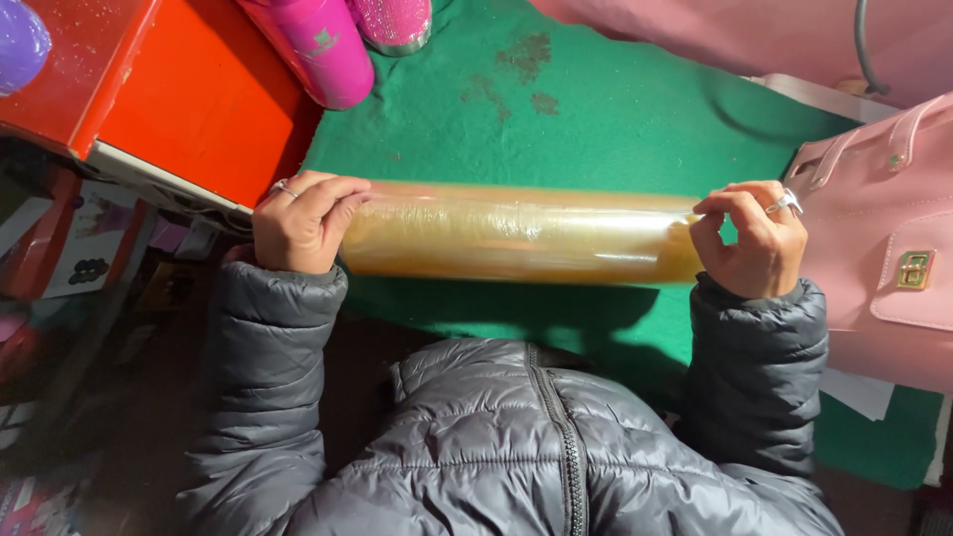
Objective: The recorder wraps a pink handbag in plastic film for packaging.
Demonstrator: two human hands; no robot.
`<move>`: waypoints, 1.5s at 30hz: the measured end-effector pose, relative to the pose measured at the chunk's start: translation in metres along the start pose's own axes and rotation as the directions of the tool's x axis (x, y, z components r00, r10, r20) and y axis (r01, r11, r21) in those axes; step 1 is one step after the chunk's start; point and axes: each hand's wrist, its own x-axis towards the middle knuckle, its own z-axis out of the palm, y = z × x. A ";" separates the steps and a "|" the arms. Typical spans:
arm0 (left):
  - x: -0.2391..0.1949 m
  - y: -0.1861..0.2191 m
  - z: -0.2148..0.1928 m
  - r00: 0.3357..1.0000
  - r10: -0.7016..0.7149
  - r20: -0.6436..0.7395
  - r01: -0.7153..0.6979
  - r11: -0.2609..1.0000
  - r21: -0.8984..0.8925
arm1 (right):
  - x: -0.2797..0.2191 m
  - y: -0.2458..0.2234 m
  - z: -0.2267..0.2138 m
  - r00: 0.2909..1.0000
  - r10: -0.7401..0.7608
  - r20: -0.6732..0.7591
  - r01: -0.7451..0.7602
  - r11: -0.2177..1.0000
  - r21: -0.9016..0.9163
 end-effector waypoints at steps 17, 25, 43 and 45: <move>0.017 -0.007 0.002 0.996 -0.028 -0.080 0.026 0.999 -0.021 | 0.015 0.009 -0.007 0.999 0.024 -0.039 -0.022 0.997 0.069; 0.027 0.008 -0.023 0.995 0.058 -0.087 -0.058 0.998 -0.007 | 0.026 -0.009 -0.039 0.997 -0.006 -0.071 0.014 0.993 0.118; 0.089 -0.135 0.154 0.867 -0.497 -0.050 0.396 0.744 -0.538 | 0.108 0.102 0.108 0.999 0.016 0.049 -0.024 0.989 0.147; 0.084 -0.145 0.165 0.906 -0.420 -0.056 0.348 0.813 -0.467 | 0.105 0.112 0.130 0.995 0.059 0.086 -0.069 0.991 0.116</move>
